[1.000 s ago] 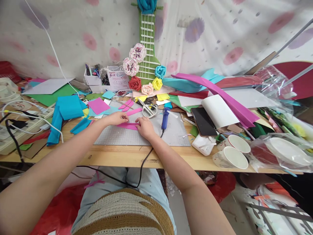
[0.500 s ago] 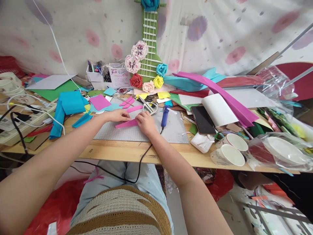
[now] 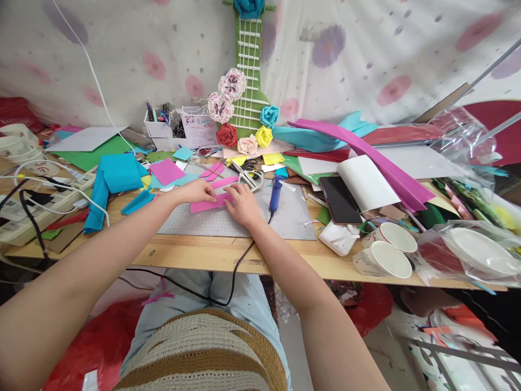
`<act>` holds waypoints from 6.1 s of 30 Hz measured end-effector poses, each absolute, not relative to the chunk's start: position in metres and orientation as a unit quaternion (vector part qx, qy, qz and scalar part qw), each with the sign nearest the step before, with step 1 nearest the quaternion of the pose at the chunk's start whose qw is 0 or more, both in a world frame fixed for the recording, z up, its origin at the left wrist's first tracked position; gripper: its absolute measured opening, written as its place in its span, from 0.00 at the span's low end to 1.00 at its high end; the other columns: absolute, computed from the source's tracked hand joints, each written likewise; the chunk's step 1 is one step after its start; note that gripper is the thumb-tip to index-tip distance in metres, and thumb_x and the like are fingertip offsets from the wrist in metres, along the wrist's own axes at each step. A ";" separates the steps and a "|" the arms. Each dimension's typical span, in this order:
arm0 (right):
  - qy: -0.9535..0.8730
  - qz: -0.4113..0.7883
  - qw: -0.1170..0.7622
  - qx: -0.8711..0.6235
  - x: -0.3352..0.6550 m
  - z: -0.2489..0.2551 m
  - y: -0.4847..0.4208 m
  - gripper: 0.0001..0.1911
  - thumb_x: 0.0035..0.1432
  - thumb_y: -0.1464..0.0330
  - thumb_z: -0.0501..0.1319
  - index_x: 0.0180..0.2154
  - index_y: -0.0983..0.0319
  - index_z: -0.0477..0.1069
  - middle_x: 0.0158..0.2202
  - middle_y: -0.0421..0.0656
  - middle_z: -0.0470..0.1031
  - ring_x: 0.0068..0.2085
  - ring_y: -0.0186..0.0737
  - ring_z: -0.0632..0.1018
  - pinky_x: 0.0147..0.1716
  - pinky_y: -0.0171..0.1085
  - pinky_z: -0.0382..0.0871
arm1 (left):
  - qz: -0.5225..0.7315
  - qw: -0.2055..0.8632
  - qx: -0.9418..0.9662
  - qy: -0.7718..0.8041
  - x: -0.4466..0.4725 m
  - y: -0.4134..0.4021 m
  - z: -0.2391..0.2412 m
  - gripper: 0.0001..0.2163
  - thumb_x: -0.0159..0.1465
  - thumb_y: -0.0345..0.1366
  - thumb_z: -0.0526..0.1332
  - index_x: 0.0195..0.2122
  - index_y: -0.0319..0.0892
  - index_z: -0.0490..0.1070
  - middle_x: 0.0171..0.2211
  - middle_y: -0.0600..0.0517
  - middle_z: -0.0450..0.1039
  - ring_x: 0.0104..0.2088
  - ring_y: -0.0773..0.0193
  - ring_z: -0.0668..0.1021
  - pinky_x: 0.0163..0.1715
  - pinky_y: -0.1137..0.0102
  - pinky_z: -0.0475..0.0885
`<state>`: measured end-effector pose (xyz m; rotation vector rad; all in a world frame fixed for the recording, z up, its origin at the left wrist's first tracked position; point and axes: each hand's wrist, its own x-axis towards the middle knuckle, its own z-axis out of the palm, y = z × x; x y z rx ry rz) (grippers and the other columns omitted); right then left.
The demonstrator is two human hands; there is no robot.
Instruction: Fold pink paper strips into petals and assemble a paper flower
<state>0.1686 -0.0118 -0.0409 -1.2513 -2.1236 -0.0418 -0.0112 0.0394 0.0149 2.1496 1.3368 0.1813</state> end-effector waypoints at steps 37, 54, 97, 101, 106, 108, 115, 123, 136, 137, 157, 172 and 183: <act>-0.907 0.015 0.221 -0.357 0.157 -0.037 -0.012 0.10 0.57 0.72 0.54 0.35 0.60 0.73 0.40 0.44 0.74 0.46 0.43 0.67 0.49 0.42 0.58 | 0.216 0.133 0.762 0.596 -0.020 0.032 -0.016 0.08 0.55 0.37 0.59 0.35 0.43 0.69 0.37 0.50 0.72 0.36 0.60 0.74 0.37 0.66 0.68; -0.862 0.152 0.286 -0.389 0.162 -0.051 -0.007 0.07 0.56 0.65 0.59 0.31 0.61 0.72 0.36 0.44 0.72 0.41 0.39 0.70 0.45 0.39 0.62 | 0.239 0.070 0.843 0.476 -0.036 -0.020 -0.042 0.05 0.53 0.33 0.60 0.32 0.45 0.71 0.42 0.50 0.65 0.48 0.56 0.66 0.48 0.61 0.61; -0.812 0.132 0.249 -0.511 0.147 -0.051 -0.010 0.07 0.50 0.65 0.62 0.27 0.61 0.67 0.36 0.44 0.67 0.43 0.41 0.66 0.47 0.39 0.60 | 0.239 0.106 0.806 0.531 -0.026 -0.015 -0.044 0.06 0.54 0.41 0.63 0.31 0.45 0.72 0.41 0.51 0.68 0.47 0.57 0.68 0.48 0.61 0.60; -0.814 0.111 0.255 -0.509 0.147 -0.054 -0.011 0.08 0.52 0.63 0.61 0.31 0.61 0.68 0.38 0.45 0.68 0.44 0.42 0.66 0.47 0.41 0.61 | 0.219 0.103 0.829 0.505 -0.029 -0.013 -0.043 0.07 0.55 0.41 0.62 0.34 0.47 0.73 0.43 0.51 0.67 0.49 0.57 0.67 0.49 0.61 0.58; -0.819 0.009 0.271 -0.505 0.146 -0.049 -0.019 0.16 0.50 0.63 0.62 0.41 0.62 0.67 0.53 0.51 0.62 0.59 0.53 0.55 0.57 0.50 0.50 | 0.195 0.104 0.839 0.498 -0.032 -0.009 -0.042 0.09 0.55 0.43 0.62 0.35 0.48 0.74 0.44 0.51 0.66 0.49 0.56 0.65 0.50 0.60 0.56; -0.824 -0.017 0.263 -0.502 0.149 -0.046 -0.022 0.19 0.51 0.64 0.61 0.44 0.63 0.67 0.56 0.53 0.59 0.62 0.55 0.50 0.58 0.52 0.46 | 0.191 0.112 0.842 0.492 -0.033 -0.008 -0.041 0.09 0.55 0.43 0.62 0.35 0.49 0.74 0.43 0.51 0.66 0.49 0.56 0.65 0.50 0.59 0.56; -0.815 0.009 0.240 -0.527 0.177 -0.047 -0.018 0.28 0.49 0.60 0.63 0.51 0.63 0.63 0.60 0.55 0.54 0.64 0.57 0.46 0.58 0.56 0.47 | 0.181 0.133 0.842 0.490 -0.034 -0.008 -0.036 0.08 0.54 0.43 0.63 0.34 0.50 0.74 0.42 0.51 0.66 0.49 0.56 0.65 0.51 0.59 0.55; -0.817 0.054 0.253 -0.516 0.160 -0.055 -0.011 0.30 0.49 0.60 0.63 0.52 0.64 0.62 0.59 0.55 0.55 0.63 0.55 0.49 0.58 0.55 0.48 | 0.154 0.146 0.839 0.501 -0.028 -0.003 -0.031 0.08 0.51 0.43 0.64 0.32 0.48 0.74 0.42 0.52 0.66 0.49 0.56 0.66 0.50 0.58 0.56; -0.804 0.073 0.233 -0.542 0.158 -0.052 -0.013 0.36 0.47 0.58 0.64 0.56 0.64 0.59 0.60 0.56 0.53 0.64 0.57 0.47 0.58 0.56 0.47 | 0.103 0.122 0.860 0.485 -0.032 0.001 -0.017 0.11 0.49 0.45 0.66 0.31 0.47 0.71 0.44 0.51 0.63 0.51 0.54 0.63 0.51 0.57 0.54; -0.802 0.075 0.232 -0.545 0.158 -0.053 -0.012 0.36 0.47 0.57 0.64 0.56 0.64 0.59 0.60 0.56 0.53 0.64 0.57 0.47 0.58 0.56 0.47 | 0.096 0.124 0.862 0.482 -0.038 0.001 -0.015 0.12 0.49 0.45 0.66 0.32 0.47 0.70 0.44 0.51 0.64 0.50 0.54 0.64 0.51 0.58 0.55; -0.694 0.079 0.467 -0.542 0.171 -0.042 -0.010 0.10 0.55 0.72 0.53 0.39 0.61 0.68 0.41 0.48 0.68 0.47 0.46 0.66 0.50 0.46 0.61 | 0.265 0.362 0.636 0.628 0.010 0.034 -0.011 0.22 0.46 0.31 0.64 0.43 0.40 0.62 0.37 0.48 0.73 0.37 0.59 0.76 0.34 0.66 0.71; -0.781 0.205 0.356 -0.471 0.169 -0.055 0.001 0.19 0.49 0.82 0.49 0.33 0.60 0.74 0.37 0.41 0.75 0.42 0.38 0.71 0.48 0.39 0.62 | 0.418 0.314 0.591 0.615 -0.014 -0.006 -0.032 0.25 0.53 0.26 0.57 0.52 0.43 0.52 0.47 0.44 0.61 0.39 0.61 0.74 0.34 0.63 0.75; -0.786 0.224 0.307 -0.487 0.166 -0.047 -0.003 0.21 0.48 0.84 0.48 0.38 0.61 0.71 0.36 0.40 0.76 0.41 0.37 0.71 0.45 0.36 0.63 | 0.211 0.035 0.837 0.503 -0.012 -0.011 -0.034 0.06 0.56 0.41 0.62 0.29 0.46 0.73 0.36 0.51 0.70 0.44 0.58 0.68 0.48 0.61 0.60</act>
